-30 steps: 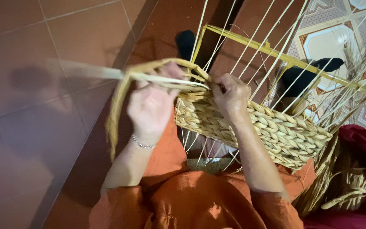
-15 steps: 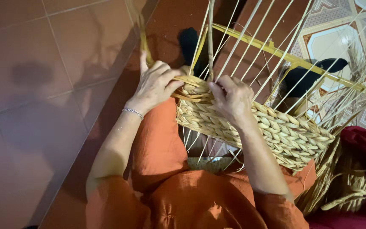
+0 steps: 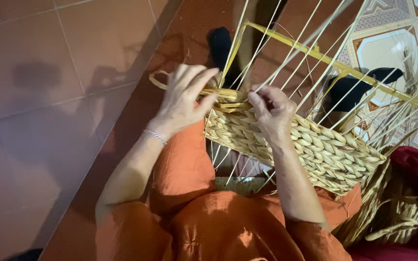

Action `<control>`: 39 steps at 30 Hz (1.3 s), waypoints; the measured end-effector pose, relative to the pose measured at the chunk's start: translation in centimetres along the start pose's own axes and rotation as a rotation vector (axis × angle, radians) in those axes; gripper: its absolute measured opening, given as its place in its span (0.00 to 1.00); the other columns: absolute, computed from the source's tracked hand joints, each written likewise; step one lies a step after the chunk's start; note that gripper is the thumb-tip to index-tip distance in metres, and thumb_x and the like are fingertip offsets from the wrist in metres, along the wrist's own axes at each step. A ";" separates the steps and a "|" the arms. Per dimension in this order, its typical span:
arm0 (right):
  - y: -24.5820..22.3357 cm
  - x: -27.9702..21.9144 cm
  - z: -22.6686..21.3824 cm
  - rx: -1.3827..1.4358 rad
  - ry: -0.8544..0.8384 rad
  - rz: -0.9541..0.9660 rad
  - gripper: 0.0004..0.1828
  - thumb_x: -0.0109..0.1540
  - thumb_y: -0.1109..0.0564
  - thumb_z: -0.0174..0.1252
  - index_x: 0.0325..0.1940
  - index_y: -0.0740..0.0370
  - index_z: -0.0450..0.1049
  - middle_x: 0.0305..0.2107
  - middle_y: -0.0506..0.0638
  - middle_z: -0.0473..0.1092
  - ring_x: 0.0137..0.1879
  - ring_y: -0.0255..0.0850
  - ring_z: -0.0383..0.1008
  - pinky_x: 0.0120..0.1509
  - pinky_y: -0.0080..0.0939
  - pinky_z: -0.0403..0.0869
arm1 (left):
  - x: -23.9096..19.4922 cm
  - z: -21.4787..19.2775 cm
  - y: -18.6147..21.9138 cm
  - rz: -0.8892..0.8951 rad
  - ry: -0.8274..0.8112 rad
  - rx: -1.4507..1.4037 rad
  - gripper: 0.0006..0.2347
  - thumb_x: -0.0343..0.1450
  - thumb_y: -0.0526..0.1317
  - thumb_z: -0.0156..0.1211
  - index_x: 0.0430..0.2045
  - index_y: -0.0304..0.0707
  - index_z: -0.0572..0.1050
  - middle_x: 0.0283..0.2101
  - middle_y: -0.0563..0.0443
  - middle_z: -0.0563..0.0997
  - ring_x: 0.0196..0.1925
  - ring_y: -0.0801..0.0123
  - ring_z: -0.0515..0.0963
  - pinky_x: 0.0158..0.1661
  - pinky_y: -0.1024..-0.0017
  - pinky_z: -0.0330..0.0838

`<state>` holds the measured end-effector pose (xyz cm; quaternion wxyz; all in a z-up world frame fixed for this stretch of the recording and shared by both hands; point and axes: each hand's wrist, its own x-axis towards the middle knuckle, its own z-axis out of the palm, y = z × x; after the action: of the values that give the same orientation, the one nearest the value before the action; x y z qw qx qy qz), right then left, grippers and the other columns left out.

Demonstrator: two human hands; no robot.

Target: The person weaves a basket by hand, interlacing dried palm leaves through a yellow metal frame. They repeatedly pull and tuck the leaves to build up the basket's side walls.

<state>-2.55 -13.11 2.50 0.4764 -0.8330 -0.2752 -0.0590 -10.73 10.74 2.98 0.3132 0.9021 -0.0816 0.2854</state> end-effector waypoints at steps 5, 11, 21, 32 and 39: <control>-2.1 -0.1 -0.6 -0.029 -0.021 0.018 0.05 0.67 0.62 0.65 0.46 0.66 0.79 0.34 0.53 0.79 0.38 0.33 0.78 0.40 0.31 0.76 | 2.2 3.5 2.6 -0.132 0.008 -0.504 0.11 0.72 0.39 0.68 0.44 0.34 0.77 0.43 0.50 0.79 0.47 0.66 0.77 0.48 0.66 0.75; 0.2 0.7 0.5 -0.244 0.150 -0.141 0.18 0.63 0.60 0.70 0.47 0.71 0.69 0.32 0.53 0.73 0.34 0.34 0.74 0.33 0.34 0.74 | -1.1 5.1 1.3 -0.447 0.045 -0.645 0.03 0.73 0.35 0.65 0.34 0.37 0.76 0.33 0.55 0.83 0.30 0.74 0.82 0.32 0.69 0.77; -1.3 1.7 0.0 -0.214 -0.197 -0.340 0.13 0.66 0.69 0.60 0.53 0.63 0.78 0.40 0.53 0.77 0.43 0.41 0.79 0.43 0.36 0.81 | -3.3 2.7 0.8 0.147 -0.133 0.148 0.09 0.69 0.40 0.64 0.38 0.40 0.74 0.40 0.49 0.73 0.49 0.59 0.73 0.53 0.54 0.67; -2.0 1.8 0.1 -0.274 -0.207 -0.335 0.06 0.63 0.68 0.62 0.44 0.65 0.74 0.37 0.55 0.76 0.39 0.44 0.79 0.40 0.40 0.80 | 2.3 -1.2 1.4 -0.011 -0.345 0.093 0.06 0.79 0.37 0.62 0.45 0.38 0.73 0.45 0.44 0.70 0.35 0.66 0.76 0.37 0.65 0.76; -0.1 1.4 0.1 -0.101 -0.186 0.038 0.05 0.70 0.64 0.59 0.47 0.67 0.69 0.26 0.51 0.74 0.29 0.36 0.76 0.30 0.36 0.74 | 0.5 -3.6 3.4 0.231 0.363 0.251 0.07 0.75 0.34 0.64 0.44 0.34 0.75 0.50 0.46 0.75 0.52 0.58 0.76 0.56 0.56 0.71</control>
<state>-1.46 -12.43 3.05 0.4073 -0.8629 -0.2988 0.0137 -13.09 10.29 7.37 0.1735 0.8527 -0.0905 0.4843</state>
